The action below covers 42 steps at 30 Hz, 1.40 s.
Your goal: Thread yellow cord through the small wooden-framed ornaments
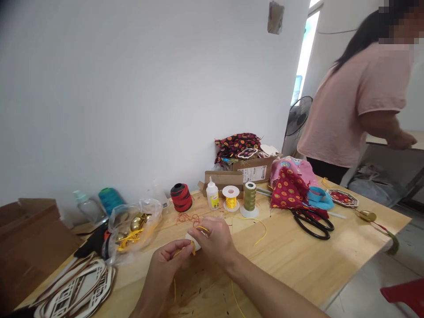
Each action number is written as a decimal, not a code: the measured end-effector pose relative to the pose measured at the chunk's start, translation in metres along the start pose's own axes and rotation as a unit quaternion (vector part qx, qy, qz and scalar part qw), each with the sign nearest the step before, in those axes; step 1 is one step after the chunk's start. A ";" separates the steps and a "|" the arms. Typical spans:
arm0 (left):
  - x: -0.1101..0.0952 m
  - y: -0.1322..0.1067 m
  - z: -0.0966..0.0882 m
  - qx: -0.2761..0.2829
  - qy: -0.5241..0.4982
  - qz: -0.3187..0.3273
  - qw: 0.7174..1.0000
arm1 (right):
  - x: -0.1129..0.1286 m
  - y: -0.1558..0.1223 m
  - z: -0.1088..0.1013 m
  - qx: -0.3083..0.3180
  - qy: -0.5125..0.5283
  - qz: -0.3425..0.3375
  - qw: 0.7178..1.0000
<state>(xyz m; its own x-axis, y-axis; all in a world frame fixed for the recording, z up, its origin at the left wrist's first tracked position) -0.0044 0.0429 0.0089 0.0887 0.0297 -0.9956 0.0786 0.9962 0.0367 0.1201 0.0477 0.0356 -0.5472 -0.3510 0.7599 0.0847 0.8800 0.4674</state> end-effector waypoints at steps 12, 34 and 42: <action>0.001 0.001 -0.004 -0.002 -0.039 -0.019 0.999 | 0.003 0.000 -0.003 -0.001 0.024 -0.006 1.000; 0.008 0.003 -0.002 0.035 -0.043 -0.035 0.998 | 0.002 0.000 -0.005 -0.039 -0.033 -0.033 0.998; 0.012 0.005 -0.006 0.027 -0.018 -0.021 0.999 | 0.004 -0.001 -0.003 -0.018 -0.017 -0.043 0.999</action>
<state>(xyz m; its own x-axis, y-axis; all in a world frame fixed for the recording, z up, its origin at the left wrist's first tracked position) -0.0086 0.0491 -0.0033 0.1205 -0.0157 -0.9926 0.1364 0.9907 0.0009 0.1204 0.0446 0.0391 -0.5811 -0.4138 0.7008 0.0653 0.8346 0.5470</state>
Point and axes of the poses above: each hand's wrist, its own y-axis towards the middle knuckle, its own z-axis out of the palm, x = y × z, the point moved 5 cm from there along y, towards the middle knuckle, and after that the axes turned 9 degrees about z, right-handed, at the moved point
